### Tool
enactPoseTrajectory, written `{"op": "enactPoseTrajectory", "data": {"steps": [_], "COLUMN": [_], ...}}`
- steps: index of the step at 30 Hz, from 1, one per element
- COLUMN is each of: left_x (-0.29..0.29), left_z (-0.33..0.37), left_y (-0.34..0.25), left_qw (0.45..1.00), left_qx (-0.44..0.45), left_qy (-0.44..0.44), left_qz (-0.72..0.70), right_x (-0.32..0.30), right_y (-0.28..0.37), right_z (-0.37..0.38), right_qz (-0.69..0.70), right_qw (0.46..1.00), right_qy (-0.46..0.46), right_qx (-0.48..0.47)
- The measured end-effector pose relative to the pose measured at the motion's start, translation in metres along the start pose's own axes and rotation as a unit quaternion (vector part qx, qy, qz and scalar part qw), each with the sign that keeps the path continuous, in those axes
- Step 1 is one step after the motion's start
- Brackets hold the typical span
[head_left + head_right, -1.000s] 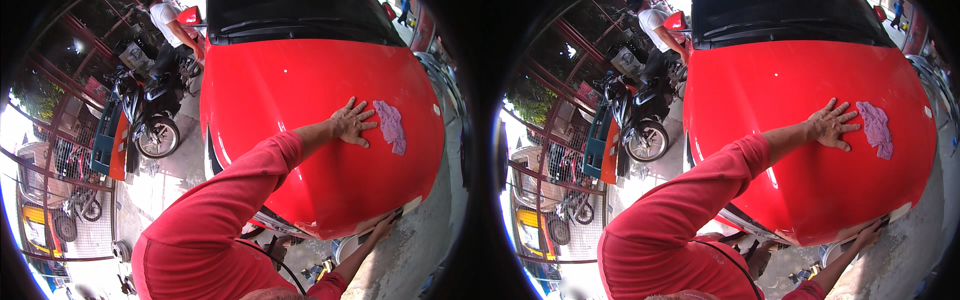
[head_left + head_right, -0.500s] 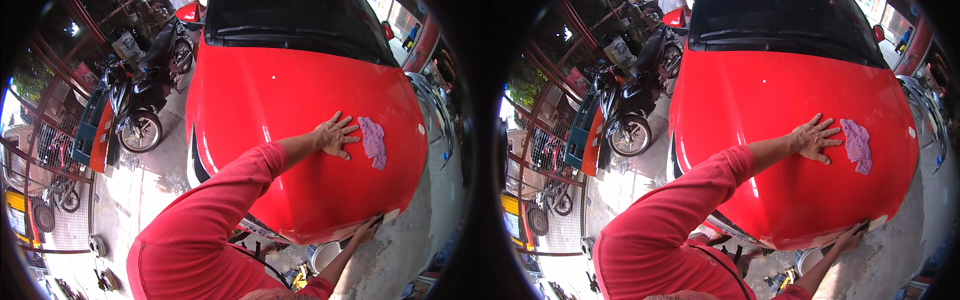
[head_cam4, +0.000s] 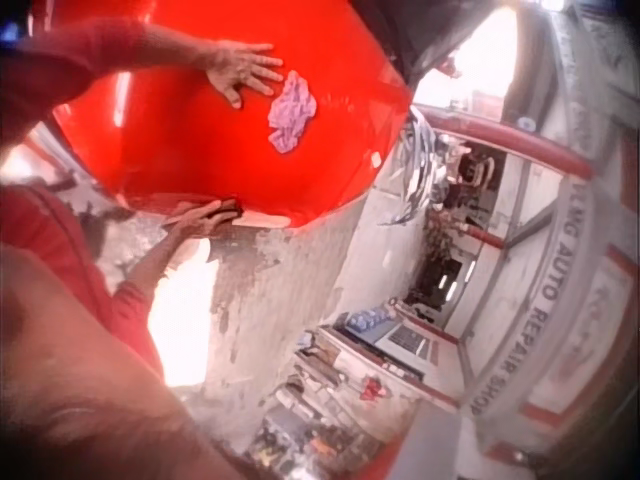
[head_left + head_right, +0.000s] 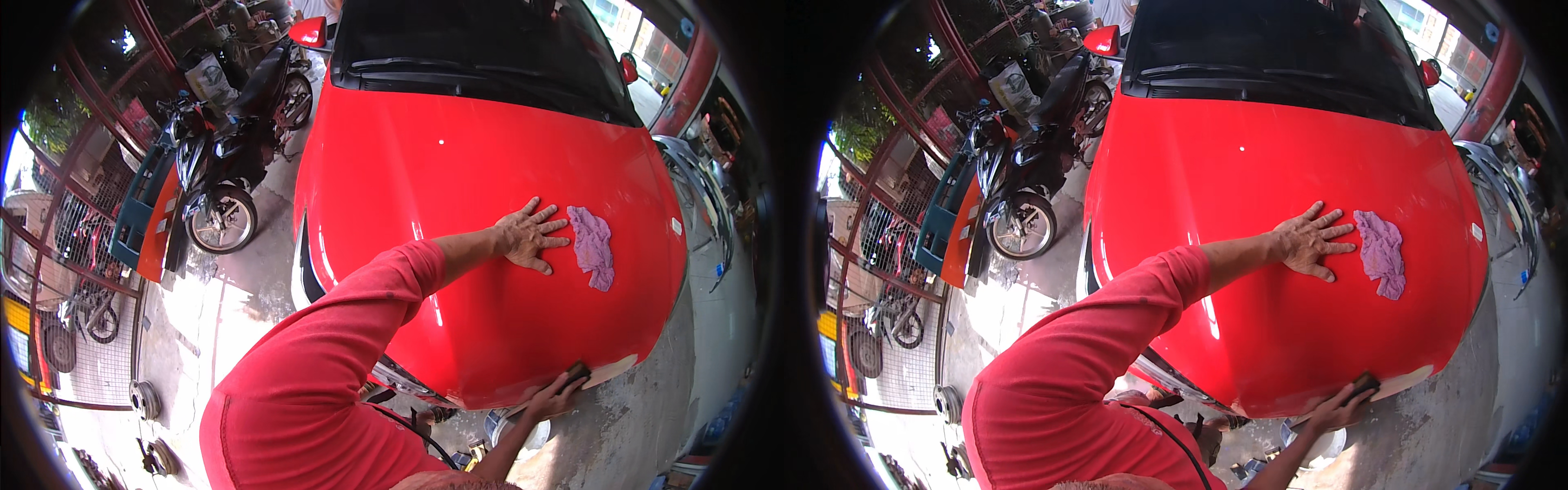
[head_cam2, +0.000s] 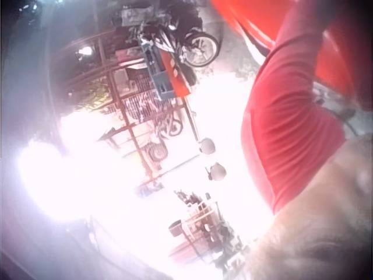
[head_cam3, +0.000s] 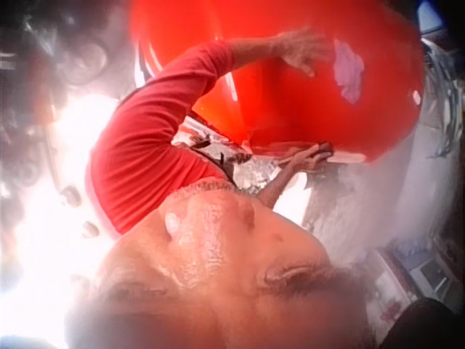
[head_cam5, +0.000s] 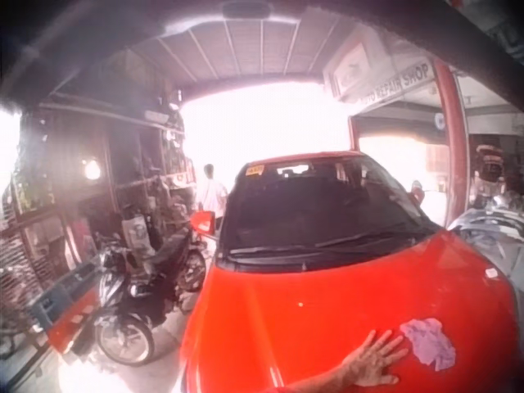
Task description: The person sands a red car hood using a sanding block and wipes the surface with a cloth. They repeatedly dip the sanding block into a bucket of water and continue sanding the same area.
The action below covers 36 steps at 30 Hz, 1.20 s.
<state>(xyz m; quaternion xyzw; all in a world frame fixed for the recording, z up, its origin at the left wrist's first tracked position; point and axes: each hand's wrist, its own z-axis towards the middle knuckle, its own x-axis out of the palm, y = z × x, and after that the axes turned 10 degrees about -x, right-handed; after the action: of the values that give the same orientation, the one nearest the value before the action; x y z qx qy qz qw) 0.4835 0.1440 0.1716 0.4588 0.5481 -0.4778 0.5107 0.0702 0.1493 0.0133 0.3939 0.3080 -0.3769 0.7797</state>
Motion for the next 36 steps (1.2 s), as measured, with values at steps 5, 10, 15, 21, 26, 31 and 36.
{"op": "enactPoseTrajectory", "data": {"steps": [5, 10, 15, 21, 26, 31, 36], "left_x": [-0.002, 0.008, 0.001, 0.006, -0.001, 0.013, -0.006], "left_z": [0.01, 0.012, 0.014, 0.016, 0.02, 0.023, 0.112], "left_y": [-0.005, -0.003, -0.028, -0.027, -0.031, -0.009, -0.109], "left_qw": [1.0, 1.0, 0.998, 0.998, 0.998, 0.985, 0.988], "left_qx": [0.006, -0.013, -0.06, -0.056, -0.067, -0.064, -0.078], "left_qy": [-0.014, -0.009, -0.013, -0.026, -0.014, -0.124, -0.094], "left_qz": [0.013, 0.001, -0.016, -0.013, 0.014, -0.099, -0.097], "right_x": [-0.015, 0.0, -0.004, -0.01, -0.013, -0.01, 0.006], "right_y": [-0.051, 0.029, 0.041, -0.055, 0.037, 0.054, -0.059], "right_z": [0.13, -0.061, -0.081, 0.12, -0.066, -0.102, 0.091], "right_qz": [-0.009, 0.035, 0.042, -0.012, 0.139, 0.03, -0.015], "right_qw": [0.973, 0.999, 0.997, 0.958, 0.98, 0.999, 0.971], "right_qy": [0.085, 0.002, -0.048, 0.091, 0.027, -0.015, 0.004], "right_qx": [0.213, 0.002, -0.052, 0.273, 0.141, 0.004, 0.239]}}
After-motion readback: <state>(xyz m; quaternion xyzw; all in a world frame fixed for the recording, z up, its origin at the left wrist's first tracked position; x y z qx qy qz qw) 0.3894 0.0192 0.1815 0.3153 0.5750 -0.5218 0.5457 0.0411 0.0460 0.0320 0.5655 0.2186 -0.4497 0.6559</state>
